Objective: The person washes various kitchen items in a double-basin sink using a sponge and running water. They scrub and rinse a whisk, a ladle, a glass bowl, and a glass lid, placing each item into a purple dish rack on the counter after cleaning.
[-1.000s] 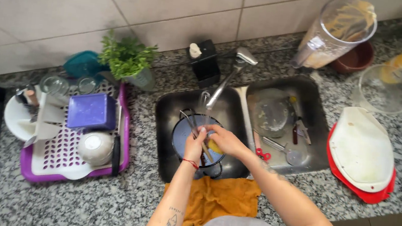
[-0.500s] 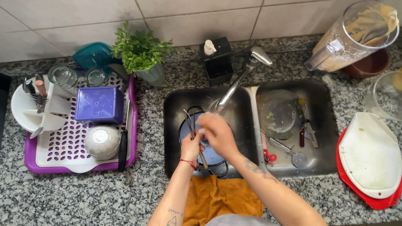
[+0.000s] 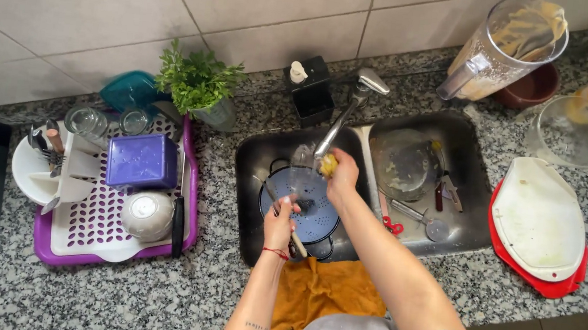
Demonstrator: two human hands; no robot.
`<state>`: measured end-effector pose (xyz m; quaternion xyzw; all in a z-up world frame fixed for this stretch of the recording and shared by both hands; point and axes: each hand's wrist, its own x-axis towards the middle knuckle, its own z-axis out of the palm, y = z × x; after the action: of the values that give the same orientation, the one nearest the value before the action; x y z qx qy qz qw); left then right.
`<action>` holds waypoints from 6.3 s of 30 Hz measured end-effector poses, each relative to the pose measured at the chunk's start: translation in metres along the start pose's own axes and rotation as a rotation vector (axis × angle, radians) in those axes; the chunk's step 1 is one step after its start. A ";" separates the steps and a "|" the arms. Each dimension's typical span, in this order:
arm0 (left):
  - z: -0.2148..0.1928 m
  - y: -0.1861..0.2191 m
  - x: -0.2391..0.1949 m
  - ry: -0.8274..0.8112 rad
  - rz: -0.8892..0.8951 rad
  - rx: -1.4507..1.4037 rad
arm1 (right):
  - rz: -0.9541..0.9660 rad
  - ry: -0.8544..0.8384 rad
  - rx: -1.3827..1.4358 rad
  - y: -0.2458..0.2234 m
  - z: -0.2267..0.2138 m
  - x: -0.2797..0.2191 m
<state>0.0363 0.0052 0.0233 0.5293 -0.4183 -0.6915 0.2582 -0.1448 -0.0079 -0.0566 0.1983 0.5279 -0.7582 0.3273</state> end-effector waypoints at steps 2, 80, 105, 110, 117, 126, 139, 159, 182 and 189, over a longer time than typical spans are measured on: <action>0.001 0.013 -0.006 0.005 -0.010 -0.007 | 0.103 0.025 0.136 0.016 -0.014 0.001; 0.057 0.009 0.015 -0.388 -0.020 -0.156 | -0.005 -0.558 -0.527 -0.061 -0.093 -0.085; 0.043 0.028 0.100 -0.234 0.056 -0.406 | 0.000 -0.797 -0.753 -0.037 0.010 -0.050; 0.049 0.025 0.061 -0.403 -0.058 -0.238 | 0.079 -0.730 -0.757 -0.076 -0.052 -0.066; 0.063 0.024 0.038 -0.488 -0.166 -0.139 | 0.119 -0.745 -0.708 -0.108 -0.099 -0.079; 0.047 0.014 0.060 -0.293 -0.073 -0.103 | 0.078 -0.833 -0.805 -0.092 -0.043 -0.081; -0.046 0.083 0.072 0.150 0.405 0.239 | 0.048 -0.866 -1.107 -0.075 0.030 -0.115; -0.383 0.267 0.129 1.047 0.920 0.648 | 0.115 -0.486 -1.261 -0.048 -0.004 -0.143; -0.339 0.243 0.009 0.562 1.045 1.096 | -0.368 -0.518 -1.240 -0.056 0.002 -0.126; -0.197 0.158 -0.046 -0.014 0.576 0.724 | -0.236 -0.624 -1.014 -0.051 -0.021 -0.145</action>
<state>0.2237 -0.0994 0.1642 0.4430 -0.7646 -0.4044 0.2357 -0.0788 0.0646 0.0635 -0.2737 0.7210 -0.4657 0.4340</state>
